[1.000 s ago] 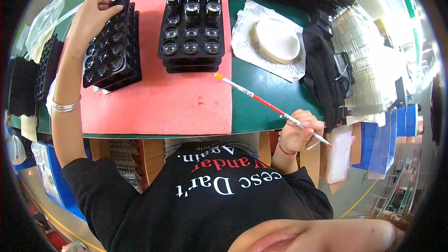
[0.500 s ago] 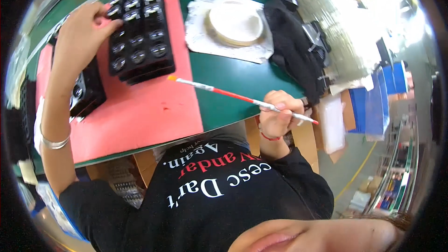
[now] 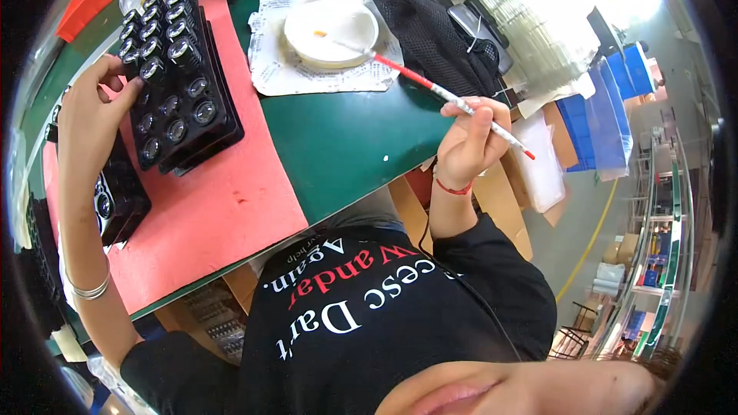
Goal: Applying adhesive to black cylindrical bulb components using a brush on an assembly line.
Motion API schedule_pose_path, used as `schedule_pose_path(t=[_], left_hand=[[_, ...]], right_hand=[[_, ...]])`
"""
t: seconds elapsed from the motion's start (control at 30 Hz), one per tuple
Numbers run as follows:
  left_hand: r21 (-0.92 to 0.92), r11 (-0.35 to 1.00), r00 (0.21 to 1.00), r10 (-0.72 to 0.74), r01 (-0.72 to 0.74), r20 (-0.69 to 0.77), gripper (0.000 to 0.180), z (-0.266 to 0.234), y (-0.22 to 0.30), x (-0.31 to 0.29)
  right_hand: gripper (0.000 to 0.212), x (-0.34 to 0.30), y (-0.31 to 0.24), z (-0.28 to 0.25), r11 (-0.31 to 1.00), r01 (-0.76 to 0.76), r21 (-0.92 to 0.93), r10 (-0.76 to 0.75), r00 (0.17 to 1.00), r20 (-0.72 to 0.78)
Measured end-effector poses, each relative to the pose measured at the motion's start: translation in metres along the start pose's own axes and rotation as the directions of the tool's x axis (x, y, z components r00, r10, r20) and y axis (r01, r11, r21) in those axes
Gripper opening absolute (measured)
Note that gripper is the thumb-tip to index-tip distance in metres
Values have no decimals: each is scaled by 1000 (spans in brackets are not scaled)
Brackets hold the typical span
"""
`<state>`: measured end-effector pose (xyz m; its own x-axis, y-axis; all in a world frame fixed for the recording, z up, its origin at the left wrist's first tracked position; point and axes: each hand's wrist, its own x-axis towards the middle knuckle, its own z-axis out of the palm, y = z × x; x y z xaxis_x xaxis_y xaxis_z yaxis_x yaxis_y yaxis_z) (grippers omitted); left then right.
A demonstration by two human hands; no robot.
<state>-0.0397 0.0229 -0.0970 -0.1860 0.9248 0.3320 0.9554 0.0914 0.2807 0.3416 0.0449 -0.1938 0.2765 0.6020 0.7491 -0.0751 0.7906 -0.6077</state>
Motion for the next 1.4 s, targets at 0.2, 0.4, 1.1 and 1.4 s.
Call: schedule_pose_path(t=[0.2,0.4,1.1,1.4], left_hand=[[-132,991,994,19,-33,-109,25,-9,23,-14],[-372,903,972,162,-215,-169,28,-10,67,-90],[-923,115,914,-225,368,337,27,52,83,-144],[-905,104,894,-237,412,379,26,48,80,-142]], right_hand=[[13,18,-2,0,949,-53,-312,75,996,57],[15,28,7,2,936,-14,-351,49,994,94],[19,22,3,8,971,-206,119,207,978,1],[28,-15,-10,18,826,-380,417,265,914,308]])
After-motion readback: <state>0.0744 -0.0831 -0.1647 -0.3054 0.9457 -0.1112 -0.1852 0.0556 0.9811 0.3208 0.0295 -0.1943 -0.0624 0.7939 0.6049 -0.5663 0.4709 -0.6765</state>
